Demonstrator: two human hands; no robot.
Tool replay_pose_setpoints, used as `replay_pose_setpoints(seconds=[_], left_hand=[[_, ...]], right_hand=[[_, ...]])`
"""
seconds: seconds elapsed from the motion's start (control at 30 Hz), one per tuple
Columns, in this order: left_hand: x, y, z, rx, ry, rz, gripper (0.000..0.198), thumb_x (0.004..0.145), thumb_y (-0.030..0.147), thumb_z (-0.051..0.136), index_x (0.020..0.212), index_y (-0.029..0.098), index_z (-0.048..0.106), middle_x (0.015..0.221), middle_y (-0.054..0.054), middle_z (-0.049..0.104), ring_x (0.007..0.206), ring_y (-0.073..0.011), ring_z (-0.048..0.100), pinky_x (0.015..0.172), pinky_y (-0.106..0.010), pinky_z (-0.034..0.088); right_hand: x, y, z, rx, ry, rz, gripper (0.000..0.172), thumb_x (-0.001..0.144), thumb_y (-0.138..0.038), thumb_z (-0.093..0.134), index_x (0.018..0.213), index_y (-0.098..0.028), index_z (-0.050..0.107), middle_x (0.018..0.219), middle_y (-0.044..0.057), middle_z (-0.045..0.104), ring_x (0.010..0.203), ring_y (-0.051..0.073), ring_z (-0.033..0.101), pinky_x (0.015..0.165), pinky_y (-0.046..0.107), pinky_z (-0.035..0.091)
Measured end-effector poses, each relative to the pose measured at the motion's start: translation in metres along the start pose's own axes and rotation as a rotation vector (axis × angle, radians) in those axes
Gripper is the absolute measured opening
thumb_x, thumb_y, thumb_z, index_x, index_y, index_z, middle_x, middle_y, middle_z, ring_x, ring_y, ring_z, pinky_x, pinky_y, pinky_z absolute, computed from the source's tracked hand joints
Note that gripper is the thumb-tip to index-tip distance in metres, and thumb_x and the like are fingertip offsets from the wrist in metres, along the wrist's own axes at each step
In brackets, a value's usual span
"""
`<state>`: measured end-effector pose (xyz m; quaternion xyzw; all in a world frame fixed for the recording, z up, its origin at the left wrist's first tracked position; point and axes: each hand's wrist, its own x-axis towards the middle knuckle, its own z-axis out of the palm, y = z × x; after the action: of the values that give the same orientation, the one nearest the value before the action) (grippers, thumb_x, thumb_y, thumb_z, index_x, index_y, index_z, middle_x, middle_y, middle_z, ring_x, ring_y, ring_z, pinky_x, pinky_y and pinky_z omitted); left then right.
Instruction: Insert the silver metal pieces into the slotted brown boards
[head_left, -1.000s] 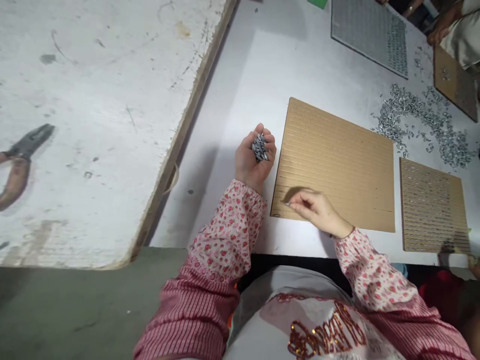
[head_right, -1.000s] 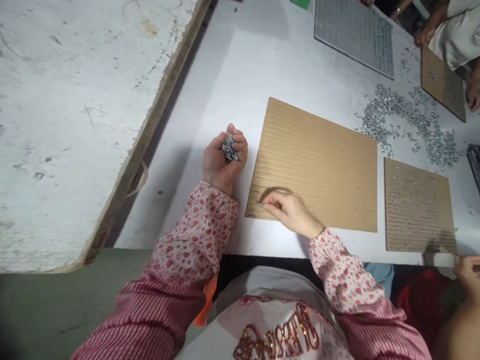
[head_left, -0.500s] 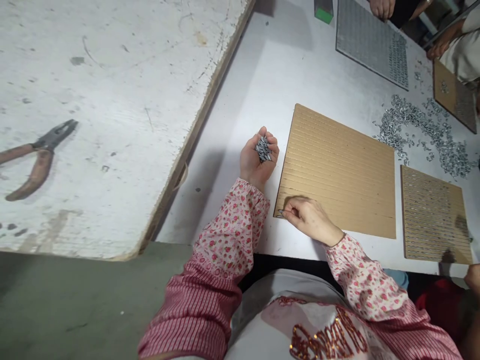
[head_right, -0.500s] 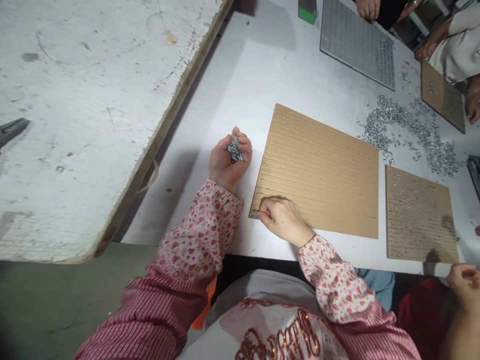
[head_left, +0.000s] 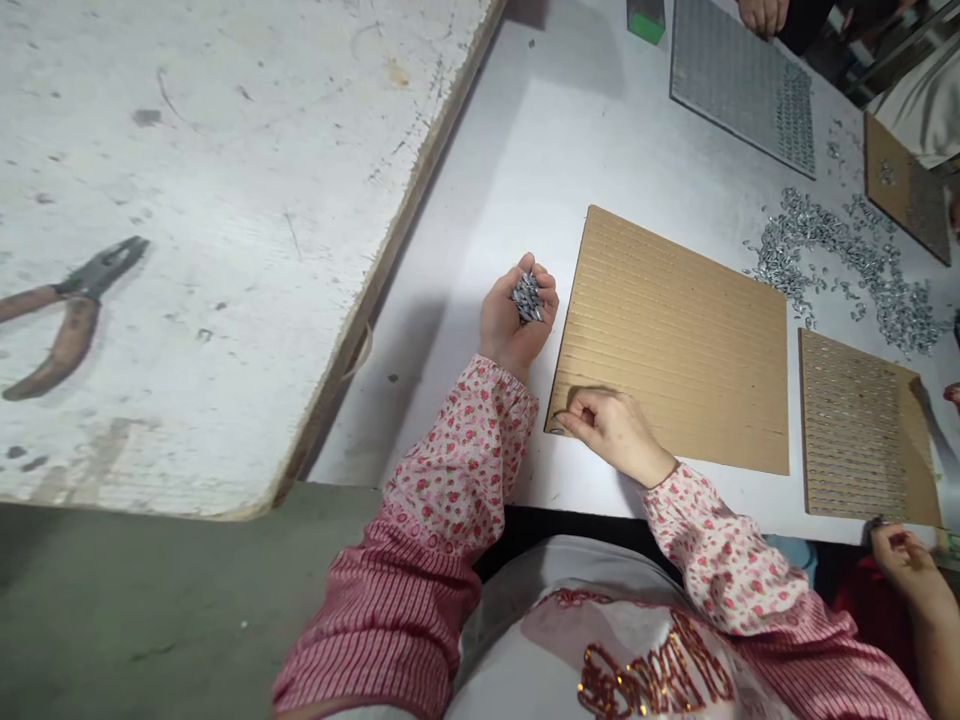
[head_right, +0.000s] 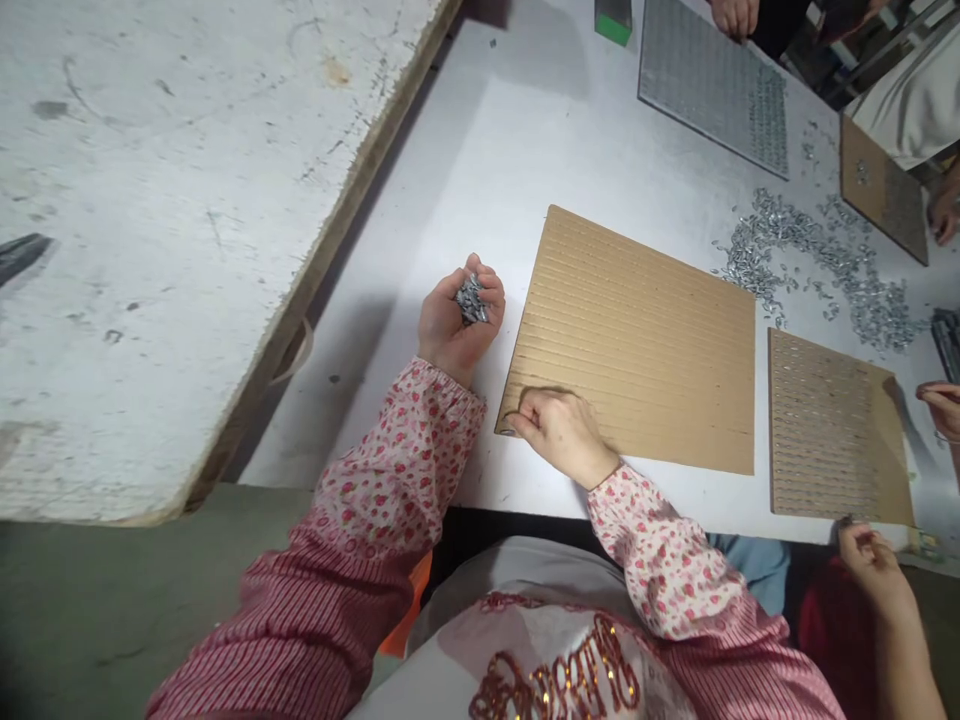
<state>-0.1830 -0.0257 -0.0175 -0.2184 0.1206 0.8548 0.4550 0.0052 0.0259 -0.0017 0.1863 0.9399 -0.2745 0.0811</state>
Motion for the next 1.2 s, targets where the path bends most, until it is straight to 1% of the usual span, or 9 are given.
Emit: replay_pose_setpoints(seconds=[0.13, 0.27, 0.4, 0.6, 0.73, 0.87, 0.97, 1.07, 1.2], left_hand=[[0.0, 0.0, 0.0, 0.012, -0.002, 0.016, 0.023, 0.095, 0.015, 0.04, 0.097, 0.018, 0.062, 0.072, 0.0, 0.059, 0.061, -0.0062, 0.058, 0.055, -0.013, 0.046], [-0.001, 0.0, 0.0, 0.003, -0.008, 0.011, 0.023, 0.095, 0.014, 0.039, 0.099, 0.018, 0.062, 0.072, 0.0, 0.06, 0.06, -0.0061, 0.058, 0.054, -0.013, 0.046], [-0.001, -0.001, 0.0, -0.02, -0.016, -0.007, 0.026, 0.097, 0.016, 0.037, 0.09, 0.017, 0.061, 0.071, -0.001, 0.059, 0.061, -0.006, 0.058, 0.054, -0.013, 0.046], [0.0, -0.002, -0.001, 0.015, -0.008, -0.001, 0.023, 0.095, 0.015, 0.041, 0.091, 0.018, 0.063, 0.071, 0.0, 0.059, 0.062, -0.0064, 0.058, 0.054, -0.013, 0.046], [-0.001, -0.002, 0.0, 0.002, -0.005, -0.018, 0.023, 0.095, 0.015, 0.041, 0.086, 0.018, 0.062, 0.071, 0.0, 0.059, 0.063, -0.0065, 0.058, 0.055, -0.013, 0.046], [-0.003, -0.001, 0.001, -0.02, -0.018, -0.036, 0.023, 0.095, 0.015, 0.041, 0.083, 0.018, 0.06, 0.07, 0.0, 0.058, 0.062, -0.0056, 0.058, 0.055, -0.012, 0.045], [-0.003, -0.001, 0.001, -0.036, -0.026, -0.038, 0.024, 0.096, 0.015, 0.039, 0.083, 0.017, 0.059, 0.07, 0.0, 0.058, 0.06, -0.0052, 0.057, 0.053, -0.012, 0.045], [-0.002, -0.001, 0.001, -0.014, -0.011, -0.025, 0.024, 0.096, 0.015, 0.039, 0.085, 0.017, 0.06, 0.069, 0.0, 0.058, 0.06, -0.0061, 0.057, 0.052, -0.012, 0.045], [-0.002, -0.001, 0.0, -0.034, -0.034, -0.026, 0.024, 0.096, 0.014, 0.038, 0.087, 0.017, 0.06, 0.069, 0.0, 0.058, 0.06, -0.0059, 0.057, 0.052, -0.012, 0.045]], right_hand=[[-0.011, 0.003, 0.008, 0.118, 0.091, -0.098, 0.022, 0.088, -0.036, 0.061, 0.074, -0.019, 0.06, 0.068, 0.0, 0.058, 0.064, 0.012, 0.051, 0.061, 0.024, 0.036], [-0.022, 0.003, 0.019, 0.094, 0.145, -0.234, 0.016, 0.092, -0.033, 0.056, 0.089, -0.02, 0.065, 0.083, 0.005, 0.064, 0.082, 0.017, 0.056, 0.075, 0.029, 0.042], [-0.026, -0.003, 0.026, 0.057, 0.191, -0.177, 0.019, 0.094, -0.032, 0.053, 0.084, -0.02, 0.065, 0.079, 0.005, 0.064, 0.082, 0.019, 0.055, 0.074, 0.032, 0.042], [-0.02, -0.01, 0.021, 0.013, 0.125, -0.115, 0.019, 0.094, -0.032, 0.052, 0.085, -0.02, 0.064, 0.079, 0.005, 0.062, 0.081, 0.019, 0.054, 0.073, 0.031, 0.041], [-0.02, -0.008, 0.018, 0.029, 0.094, -0.143, 0.02, 0.095, -0.033, 0.051, 0.083, -0.019, 0.061, 0.08, 0.005, 0.061, 0.08, 0.018, 0.053, 0.072, 0.031, 0.041], [-0.026, -0.001, 0.013, 0.179, 0.114, -0.126, 0.017, 0.095, -0.03, 0.048, 0.085, -0.019, 0.057, 0.078, 0.004, 0.06, 0.076, 0.016, 0.054, 0.071, 0.029, 0.042], [-0.03, 0.001, 0.011, 0.262, 0.126, -0.103, 0.014, 0.095, -0.029, 0.05, 0.088, -0.019, 0.058, 0.076, 0.003, 0.061, 0.071, 0.015, 0.055, 0.069, 0.027, 0.043], [-0.03, -0.001, 0.012, 0.268, 0.135, -0.129, 0.014, 0.094, -0.029, 0.053, 0.09, -0.019, 0.062, 0.079, 0.003, 0.065, 0.073, 0.015, 0.058, 0.07, 0.027, 0.045], [-0.024, -0.006, 0.017, 0.232, 0.157, -0.169, 0.014, 0.092, -0.029, 0.056, 0.085, -0.019, 0.063, 0.076, 0.003, 0.066, 0.073, 0.015, 0.059, 0.072, 0.028, 0.046]])
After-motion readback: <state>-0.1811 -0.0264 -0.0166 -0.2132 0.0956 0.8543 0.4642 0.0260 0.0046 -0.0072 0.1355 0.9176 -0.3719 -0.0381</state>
